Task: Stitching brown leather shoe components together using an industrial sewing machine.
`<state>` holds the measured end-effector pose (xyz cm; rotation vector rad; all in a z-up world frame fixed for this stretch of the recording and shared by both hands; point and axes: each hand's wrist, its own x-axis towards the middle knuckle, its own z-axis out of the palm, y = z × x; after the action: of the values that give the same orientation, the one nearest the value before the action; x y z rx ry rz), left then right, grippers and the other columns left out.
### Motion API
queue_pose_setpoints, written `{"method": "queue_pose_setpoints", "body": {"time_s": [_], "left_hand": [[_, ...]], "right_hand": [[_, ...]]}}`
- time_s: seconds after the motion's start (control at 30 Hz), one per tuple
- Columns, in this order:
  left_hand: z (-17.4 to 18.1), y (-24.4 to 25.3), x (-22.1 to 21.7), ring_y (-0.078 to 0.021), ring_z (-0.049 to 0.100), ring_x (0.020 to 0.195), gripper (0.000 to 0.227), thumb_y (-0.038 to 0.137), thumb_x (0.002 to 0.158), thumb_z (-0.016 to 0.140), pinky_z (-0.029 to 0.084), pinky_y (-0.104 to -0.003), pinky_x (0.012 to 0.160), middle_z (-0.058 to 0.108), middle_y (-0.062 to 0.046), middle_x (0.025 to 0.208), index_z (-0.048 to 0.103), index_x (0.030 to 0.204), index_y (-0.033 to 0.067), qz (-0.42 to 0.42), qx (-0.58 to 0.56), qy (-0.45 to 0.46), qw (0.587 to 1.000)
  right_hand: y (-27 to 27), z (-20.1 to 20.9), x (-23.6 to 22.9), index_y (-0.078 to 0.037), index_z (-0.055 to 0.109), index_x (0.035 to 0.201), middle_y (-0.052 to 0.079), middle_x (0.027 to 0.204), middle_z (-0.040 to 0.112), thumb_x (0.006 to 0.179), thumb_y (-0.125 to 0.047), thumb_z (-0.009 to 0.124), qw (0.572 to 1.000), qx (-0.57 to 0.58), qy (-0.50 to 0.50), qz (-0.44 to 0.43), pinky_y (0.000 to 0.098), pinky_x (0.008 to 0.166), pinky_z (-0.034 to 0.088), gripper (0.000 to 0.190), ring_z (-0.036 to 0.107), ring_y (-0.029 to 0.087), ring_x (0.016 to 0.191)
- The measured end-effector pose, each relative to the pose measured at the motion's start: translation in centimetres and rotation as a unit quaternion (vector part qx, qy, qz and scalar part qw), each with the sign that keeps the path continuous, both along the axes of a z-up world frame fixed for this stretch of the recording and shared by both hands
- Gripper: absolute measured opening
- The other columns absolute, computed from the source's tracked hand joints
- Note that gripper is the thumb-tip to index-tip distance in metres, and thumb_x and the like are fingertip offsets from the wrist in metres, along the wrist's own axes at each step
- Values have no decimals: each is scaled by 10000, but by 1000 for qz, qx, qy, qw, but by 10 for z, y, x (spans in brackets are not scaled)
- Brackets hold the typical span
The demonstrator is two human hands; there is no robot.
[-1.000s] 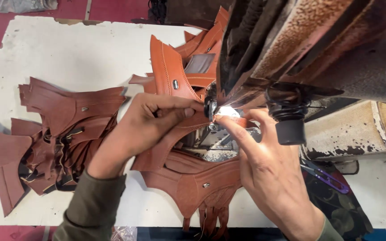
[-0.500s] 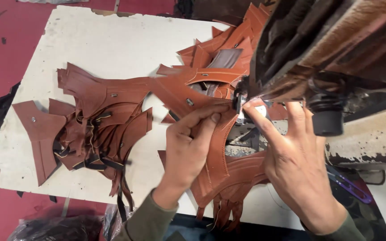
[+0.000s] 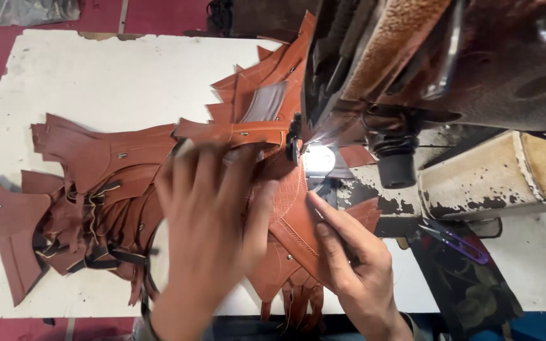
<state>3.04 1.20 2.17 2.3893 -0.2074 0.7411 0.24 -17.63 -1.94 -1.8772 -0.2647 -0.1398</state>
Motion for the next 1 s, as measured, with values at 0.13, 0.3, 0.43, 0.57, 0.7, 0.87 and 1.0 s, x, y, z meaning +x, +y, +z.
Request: {"method": "queue_pose_setpoints", "body": {"time_s": [0.13,0.3,0.43,0.57,0.7,0.87,1.0], "left_hand": [[1,12,29,-316,713,909,341,156,888,693,514,-421,815,726,-166,989,668,1192,4,-108,-31,18,993],[5,5,40,-198,768,745,260,131,877,680,549,-303,616,782,-110,929,697,1119,40,-144,-193,185,953],[-10,4,48,-147,770,823,222,70,879,637,575,-276,696,795,-83,959,700,1089,31,-149,-246,186,939],[-29,0,57,-85,755,882,199,16,907,607,597,-244,779,774,-53,952,716,1074,9,-150,-317,177,920],[-36,-3,59,-86,714,853,161,10,930,614,576,-238,773,732,-39,930,732,1041,3,-128,-352,162,913],[-31,-17,58,-93,690,767,172,20,892,642,544,-244,696,713,-26,863,760,1014,47,-31,-323,140,935],[-32,-19,58,-101,615,708,161,42,903,657,495,-259,656,674,-31,832,766,1019,68,0,-306,110,946]], "right_hand": [[-2,7,5,-31,642,1407,20,838,608,970,-9,627,999,-34,35,-6,229,661,469,438,549,87,733],[5,18,15,-21,599,1386,47,839,576,722,-120,882,988,-137,-65,-10,241,668,504,729,582,125,727],[6,20,27,-39,610,1395,50,829,554,737,-117,877,987,-146,-67,-22,255,675,494,715,563,142,717],[2,28,42,-81,620,1393,64,872,585,745,-153,857,984,-177,-33,-10,284,656,509,693,598,155,734],[-2,32,60,-72,637,1383,86,929,581,769,-215,828,968,-226,-112,7,330,725,519,659,592,202,843],[-19,31,93,-103,683,1306,98,895,637,702,-248,839,951,-309,-14,12,358,639,514,641,615,221,694],[-42,8,112,-146,678,1110,142,1020,697,789,-125,735,827,-417,-344,153,354,831,550,326,693,259,906]]}}
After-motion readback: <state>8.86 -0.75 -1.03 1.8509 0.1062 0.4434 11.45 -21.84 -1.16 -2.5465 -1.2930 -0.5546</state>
